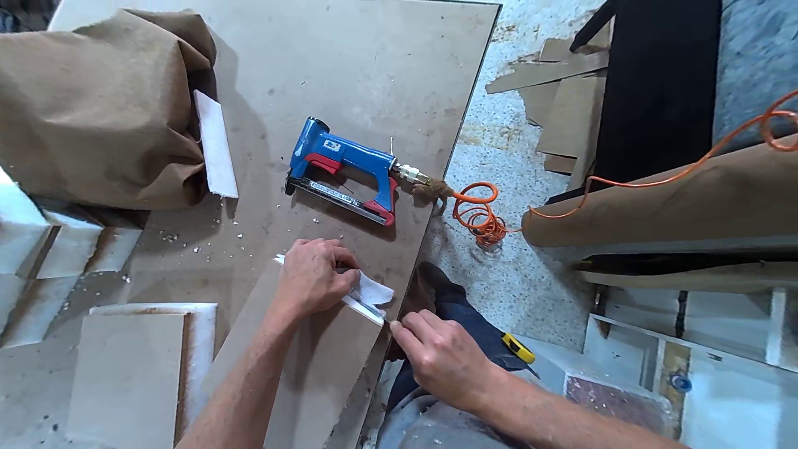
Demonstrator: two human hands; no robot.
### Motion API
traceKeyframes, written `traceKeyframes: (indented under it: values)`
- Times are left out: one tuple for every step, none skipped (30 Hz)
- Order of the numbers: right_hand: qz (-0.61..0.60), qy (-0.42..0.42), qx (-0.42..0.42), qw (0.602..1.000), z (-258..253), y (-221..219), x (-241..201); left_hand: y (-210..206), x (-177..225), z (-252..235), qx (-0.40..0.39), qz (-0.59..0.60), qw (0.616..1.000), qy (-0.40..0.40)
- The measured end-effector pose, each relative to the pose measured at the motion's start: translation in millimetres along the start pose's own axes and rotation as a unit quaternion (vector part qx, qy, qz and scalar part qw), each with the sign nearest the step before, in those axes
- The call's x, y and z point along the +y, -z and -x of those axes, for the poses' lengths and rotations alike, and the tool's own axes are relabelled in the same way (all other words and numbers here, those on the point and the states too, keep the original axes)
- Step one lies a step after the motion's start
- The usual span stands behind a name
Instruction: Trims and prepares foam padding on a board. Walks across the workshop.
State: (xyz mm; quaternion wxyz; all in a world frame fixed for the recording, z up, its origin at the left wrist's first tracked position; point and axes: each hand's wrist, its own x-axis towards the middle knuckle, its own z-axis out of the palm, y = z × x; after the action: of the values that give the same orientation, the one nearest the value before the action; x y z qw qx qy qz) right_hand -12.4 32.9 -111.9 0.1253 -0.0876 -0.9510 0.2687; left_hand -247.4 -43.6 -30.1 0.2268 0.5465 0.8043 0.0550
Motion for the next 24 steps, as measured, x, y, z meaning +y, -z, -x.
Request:
traceKeyframes:
  values:
    - [0.005, 0.001, -0.005, 1.0, 5.7, 4.3, 1.2, 0.5, -0.2, 0.4, 0.0, -0.001, 1.0, 0.001]
    - [0.009, 0.006, -0.01, 1.0, 9.3, 7.6, 2.8, 1.0, -0.8, 0.6, 0.002, 0.002, 1.0, 0.003]
    - [0.011, 0.01, -0.011, 1.0, 9.2, 8.6, 3.5, 1.3, -1.4, 0.4, 0.004, 0.003, 1.0, 0.005]
    - [0.01, 0.009, -0.011, 1.0, 6.4, 7.5, 2.3, 0.8, -1.7, 0.2, 0.005, 0.005, 1.0, 0.005]
    - [0.007, 0.004, -0.011, 1.0, 2.8, 5.5, 0.2, -0.1, -1.6, 0.0, 0.004, 0.007, 1.0, 0.005]
    - [0.007, 0.001, -0.013, 1.0, 0.4, 4.5, -1.1, 0.0, -1.0, -0.3, 0.0, 0.011, 1.0, 0.006]
    - [0.01, -0.002, -0.015, 1.0, 1.0, 5.5, -1.6, 0.3, -1.1, -0.4, 0.001, 0.01, 1.0, 0.007]
    - [0.015, -0.003, -0.017, 1.0, 5.3, 9.1, -1.3, 1.1, -1.2, 0.0, 0.002, 0.009, 1.0, 0.01]
    - [0.022, -0.002, -0.023, 0.999, 12.0, 14.8, 0.2, 2.1, -1.3, 0.4, 0.004, 0.008, 1.0, 0.017]
    - [0.028, 0.0, -0.032, 0.999, 20.1, 22.2, 2.6, 3.2, -0.6, 0.6, 0.005, 0.011, 1.0, 0.026]
    - [0.029, 0.001, -0.046, 0.999, 29.2, 31.4, 4.6, 4.1, 0.8, 0.7, 0.003, 0.013, 0.999, 0.037]
    - [0.024, -0.002, -0.061, 0.998, 38.0, 43.2, 6.0, 5.1, 2.8, 0.8, 0.002, 0.016, 0.999, 0.051]
    - [0.014, -0.011, -0.071, 0.997, 46.3, 57.0, 6.2, 6.2, 4.3, 0.6, 0.0, 0.017, 0.998, 0.068]
    - [0.004, -0.025, -0.066, 0.997, 55.0, 71.2, 5.4, 7.3, 4.9, -0.2, -0.001, 0.019, 0.996, 0.085]
    - [-0.011, -0.035, -0.041, 0.998, 63.6, 83.7, 4.9, 9.4, 4.7, -2.0, -0.005, 0.027, 0.995, 0.101]
    - [-0.032, -0.043, -0.003, 0.999, 70.3, 94.0, 4.7, 12.9, 3.6, -4.2, -0.013, 0.047, 0.992, 0.116]
    - [-0.059, -0.056, 0.031, 0.996, 72.0, 102.3, 4.6, 17.4, 1.1, -6.0, -0.02, 0.075, 0.989, 0.125]
    - [-0.086, -0.075, 0.051, 0.992, 68.8, 108.0, 5.2, 23.0, -3.5, -6.7, -0.021, 0.114, 0.986, 0.118]
    - [-0.112, -0.1, 0.054, 0.987, 61.3, 111.4, 6.1, 30.1, -9.5, -5.2, -0.006, 0.161, 0.982, 0.096]
    - [-0.133, -0.127, 0.044, 0.982, 51.0, 112.8, 7.4, 38.3, -15.0, -1.0, 0.026, 0.198, 0.977, 0.07]
    - [-0.149, -0.151, 0.031, 0.977, 39.7, 112.7, 8.7, 47.3, -18.9, 5.5, 0.077, 0.21, 0.973, 0.057]
    - [-0.158, -0.165, 0.024, 0.973, 30.0, 110.5, 10.3, 55.4, -21.1, 14.3, 0.139, 0.206, 0.967, 0.064]
    - [-0.16, -0.169, 0.025, 0.972, 22.9, 106.8, 11.6, 60.3, -23.8, 25.0, 0.197, 0.186, 0.958, 0.089]
    - [-0.159, -0.165, 0.028, 0.973, 18.0, 102.5, 12.0, 61.1, -28.7, 36.7, 0.235, 0.154, 0.952, 0.123]
